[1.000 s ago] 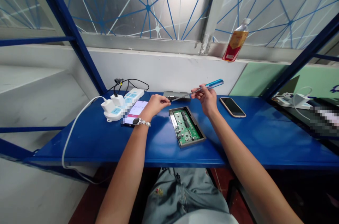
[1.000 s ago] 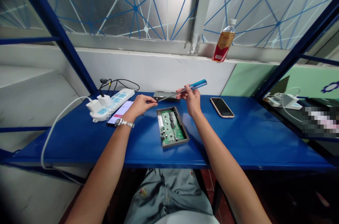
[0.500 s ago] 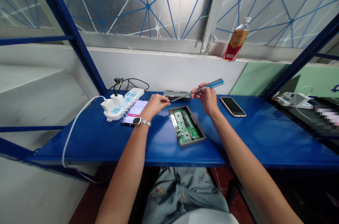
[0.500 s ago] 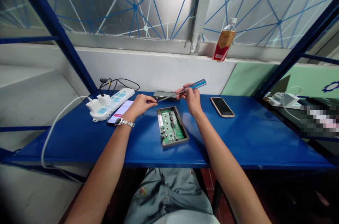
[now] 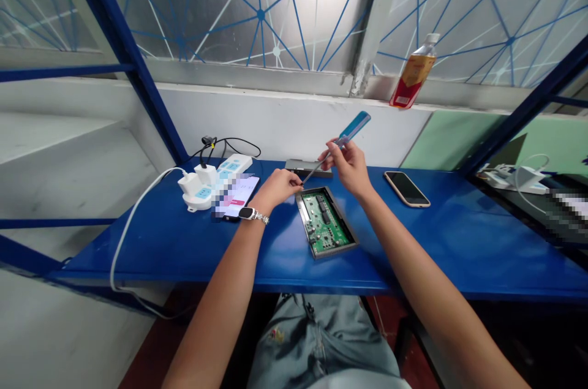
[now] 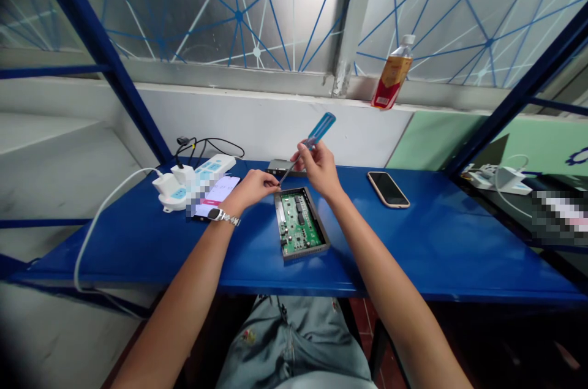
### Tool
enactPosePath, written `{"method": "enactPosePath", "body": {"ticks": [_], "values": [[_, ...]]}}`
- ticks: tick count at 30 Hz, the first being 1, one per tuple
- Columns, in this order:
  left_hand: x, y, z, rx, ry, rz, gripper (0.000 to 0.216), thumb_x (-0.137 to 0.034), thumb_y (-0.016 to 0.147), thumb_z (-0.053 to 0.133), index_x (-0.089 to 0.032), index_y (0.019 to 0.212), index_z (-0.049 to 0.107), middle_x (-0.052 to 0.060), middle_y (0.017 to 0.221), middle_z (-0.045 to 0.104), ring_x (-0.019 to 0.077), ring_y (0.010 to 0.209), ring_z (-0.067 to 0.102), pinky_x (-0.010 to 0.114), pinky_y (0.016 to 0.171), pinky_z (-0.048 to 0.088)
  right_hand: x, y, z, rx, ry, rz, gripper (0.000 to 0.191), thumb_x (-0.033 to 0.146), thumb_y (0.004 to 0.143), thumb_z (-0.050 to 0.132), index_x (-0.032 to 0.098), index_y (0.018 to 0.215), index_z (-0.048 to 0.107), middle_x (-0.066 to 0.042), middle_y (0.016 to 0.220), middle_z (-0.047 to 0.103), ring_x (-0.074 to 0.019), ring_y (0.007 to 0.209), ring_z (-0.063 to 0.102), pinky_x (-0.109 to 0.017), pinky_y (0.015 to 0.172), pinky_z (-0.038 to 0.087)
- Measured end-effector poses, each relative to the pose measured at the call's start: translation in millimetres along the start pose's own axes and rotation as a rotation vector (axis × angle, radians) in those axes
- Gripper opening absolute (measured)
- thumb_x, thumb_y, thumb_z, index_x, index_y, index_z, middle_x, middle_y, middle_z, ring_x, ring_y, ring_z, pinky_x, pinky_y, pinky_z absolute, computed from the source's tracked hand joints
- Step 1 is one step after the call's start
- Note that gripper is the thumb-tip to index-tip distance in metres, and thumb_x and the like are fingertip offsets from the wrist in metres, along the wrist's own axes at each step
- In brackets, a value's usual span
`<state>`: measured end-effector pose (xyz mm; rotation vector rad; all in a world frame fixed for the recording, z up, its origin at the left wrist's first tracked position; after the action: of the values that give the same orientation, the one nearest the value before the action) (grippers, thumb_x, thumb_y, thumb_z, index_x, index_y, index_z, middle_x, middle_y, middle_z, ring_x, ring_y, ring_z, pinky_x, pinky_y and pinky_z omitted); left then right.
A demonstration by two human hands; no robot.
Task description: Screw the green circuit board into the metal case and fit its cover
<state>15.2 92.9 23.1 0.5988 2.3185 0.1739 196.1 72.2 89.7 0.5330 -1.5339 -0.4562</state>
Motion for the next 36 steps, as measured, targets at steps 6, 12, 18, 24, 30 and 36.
{"method": "enactPosePath", "body": {"ticks": [6, 12, 18, 24, 30, 36], "values": [[-3.1, -1.6, 6.9, 0.046, -0.058, 0.031, 0.012, -0.026, 0.081, 0.078, -0.018, 0.088, 0.083, 0.005, 0.080, 0.079, 0.0204, 0.077, 0.073, 0.028, 0.072, 0.052, 18.6, 11.5, 25.8, 0.091, -0.209, -0.077, 0.040, 0.064, 0.095, 0.058, 0.024, 0.097, 0.055, 0.000, 0.072, 0.068, -0.0121, 0.055, 0.059, -0.028, 0.055, 0.047], [-6.5, -1.8, 3.2, 0.018, -0.067, 0.105, 0.016, -0.029, 0.086, 0.074, -0.017, 0.092, 0.083, 0.007, 0.091, 0.079, 0.0202, 0.084, 0.071, 0.029, 0.081, 0.052, 14.4, 7.5, 40.3, 0.150, -0.305, -0.089, 0.041, 0.064, 0.097, 0.054, 0.023, 0.093, 0.054, 0.000, 0.071, 0.067, -0.0134, 0.057, 0.061, -0.029, 0.058, 0.047], [-0.8, 0.1, 6.2, 0.015, -0.037, 0.129, 0.019, -0.029, 0.088, 0.071, -0.018, 0.096, 0.084, 0.008, 0.095, 0.078, 0.0207, 0.085, 0.069, 0.032, 0.083, 0.052, 3.9, 3.5, 42.0, 0.167, -0.317, -0.084, 0.039, 0.062, 0.098, 0.053, 0.023, 0.094, 0.053, 0.000, 0.070, 0.067, -0.0142, 0.058, 0.061, -0.029, 0.059, 0.047], [2.6, 0.8, 7.8, 0.014, -0.018, 0.106, 0.018, -0.028, 0.087, 0.072, -0.019, 0.096, 0.084, 0.009, 0.094, 0.078, 0.0217, 0.086, 0.070, 0.032, 0.083, 0.053, 0.5, 2.7, 42.3, 0.173, -0.325, -0.061, 0.038, 0.063, 0.098, 0.052, 0.025, 0.093, 0.053, 0.000, 0.070, 0.067, -0.0149, 0.058, 0.062, -0.030, 0.059, 0.047], [-1.5, -0.1, 5.4, -0.015, -0.031, 0.084, 0.017, -0.030, 0.084, 0.075, -0.018, 0.093, 0.082, 0.008, 0.092, 0.078, 0.0219, 0.084, 0.070, 0.032, 0.081, 0.053, -2.1, 3.0, 43.8, 0.180, -0.316, -0.053, 0.037, 0.061, 0.098, 0.053, 0.025, 0.094, 0.053, 0.000, 0.071, 0.068, -0.0144, 0.057, 0.062, -0.030, 0.059, 0.048], [-8.4, -0.4, 1.4, -0.129, -0.112, 0.016, 0.024, -0.038, 0.081, 0.079, -0.015, 0.082, 0.076, 0.007, 0.081, 0.077, 0.0221, 0.078, 0.071, 0.031, 0.073, 0.051, -4.9, 2.4, 43.0, 0.166, -0.285, -0.044, 0.031, 0.054, 0.098, 0.055, 0.023, 0.095, 0.057, 0.000, 0.069, 0.067, -0.0150, 0.057, 0.061, -0.030, 0.060, 0.047]]}}
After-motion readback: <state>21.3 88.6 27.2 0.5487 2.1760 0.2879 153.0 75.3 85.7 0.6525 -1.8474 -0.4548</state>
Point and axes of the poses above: each hand's wrist, its own y-axis towards the middle knuckle, its own z-axis out of the palm, x = y × z, the point moved 7 cm from there along y, towards the middle knuckle
